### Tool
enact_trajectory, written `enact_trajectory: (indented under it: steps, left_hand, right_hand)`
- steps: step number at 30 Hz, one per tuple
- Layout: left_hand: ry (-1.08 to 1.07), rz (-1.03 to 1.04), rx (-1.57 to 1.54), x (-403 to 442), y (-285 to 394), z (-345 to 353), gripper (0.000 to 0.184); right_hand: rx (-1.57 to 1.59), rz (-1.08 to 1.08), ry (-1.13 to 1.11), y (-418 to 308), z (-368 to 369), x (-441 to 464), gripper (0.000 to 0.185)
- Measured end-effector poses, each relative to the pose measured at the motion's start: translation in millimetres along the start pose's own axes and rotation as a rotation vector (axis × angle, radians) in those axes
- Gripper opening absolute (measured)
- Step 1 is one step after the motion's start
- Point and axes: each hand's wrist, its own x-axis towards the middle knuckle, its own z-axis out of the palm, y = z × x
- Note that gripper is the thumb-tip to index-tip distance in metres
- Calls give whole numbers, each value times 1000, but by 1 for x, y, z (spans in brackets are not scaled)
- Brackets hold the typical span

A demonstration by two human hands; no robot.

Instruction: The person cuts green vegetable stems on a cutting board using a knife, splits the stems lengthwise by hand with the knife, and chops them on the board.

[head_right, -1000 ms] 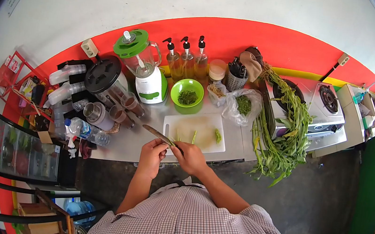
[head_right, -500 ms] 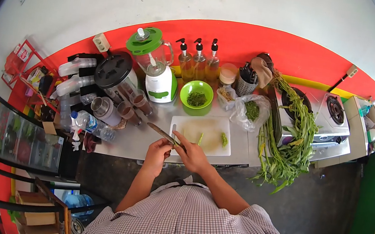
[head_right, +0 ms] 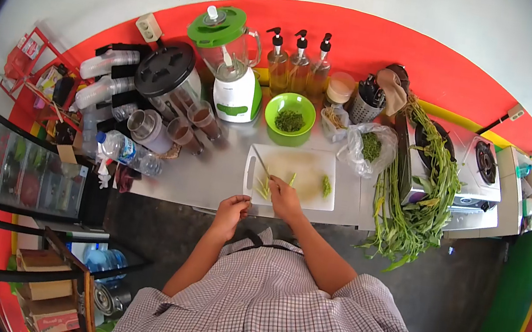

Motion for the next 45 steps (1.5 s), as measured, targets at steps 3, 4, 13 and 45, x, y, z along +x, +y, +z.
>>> enact_trajectory:
  steps: [3,4,13,45]
  left_hand:
    - [50,-15,-7,15,-13,-6,18]
    - [73,-10,13,18,-15,-6,18]
    - [140,34,-115,45,-14,13,17]
    - [-130,598,813,89,-25,120,24]
  right_hand:
    - [188,197,-56,6,-3,8,48]
    - [231,304,-78,1,-5,7,52]
    - [128,214,-13,-25,-24,-3,58]
    - [250,267,414,15,-106,-90,36]
